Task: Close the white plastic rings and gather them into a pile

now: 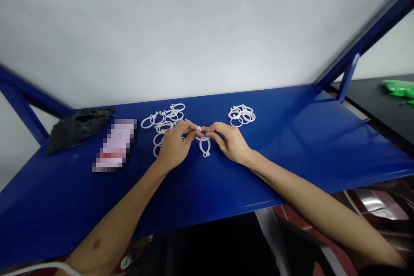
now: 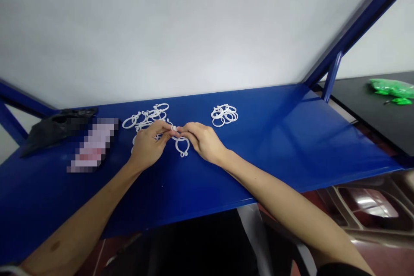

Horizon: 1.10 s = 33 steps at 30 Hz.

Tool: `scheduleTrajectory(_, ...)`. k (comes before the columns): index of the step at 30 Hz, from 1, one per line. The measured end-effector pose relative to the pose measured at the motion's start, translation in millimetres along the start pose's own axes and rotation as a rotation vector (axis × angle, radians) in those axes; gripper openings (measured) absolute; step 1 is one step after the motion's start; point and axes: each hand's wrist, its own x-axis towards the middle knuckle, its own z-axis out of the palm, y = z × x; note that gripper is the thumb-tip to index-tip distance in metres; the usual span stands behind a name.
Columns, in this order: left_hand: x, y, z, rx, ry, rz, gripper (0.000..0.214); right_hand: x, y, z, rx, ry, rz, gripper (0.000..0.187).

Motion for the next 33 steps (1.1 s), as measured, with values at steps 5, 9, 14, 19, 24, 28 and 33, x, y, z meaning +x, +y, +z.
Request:
scheduleTrajectory(5,1,6,-0.3,-0.098,-0.044,-0.083,0.016,-1,2,1,0.001,0.056,0.007,0.019)
scheduleTrajectory(9,-1,6,1.9,-0.012,0.004,-0.006,0.019,-4,3,3,-0.060,0.064,-0.014,0.019)
scheduleTrajectory(14,-4,7,1.1,0.092,0.035,0.108,0.018,-6,1,2,-0.103,0.050,-0.067,0.021)
scheduleTrajectory(19,-1,7,1.5,0.071,0.025,0.141,0.015,-6,1,3,-0.143,0.038,-0.112,0.021)
scheduleTrajectory(24,1,8,6.4,0.043,-0.137,0.028,0.022,0,1,4,-0.203,0.118,-0.103,0.019)
scheduleTrajectory(28,3,3,7.2,0.051,-0.195,-0.064,0.017,4,3,-4,-0.270,0.102,-0.050,0.017)
scheduleTrajectory(33,5,-3,4.4,0.095,-0.316,-0.005,0.014,4,17,-16,-0.262,0.063,-0.050,0.017)
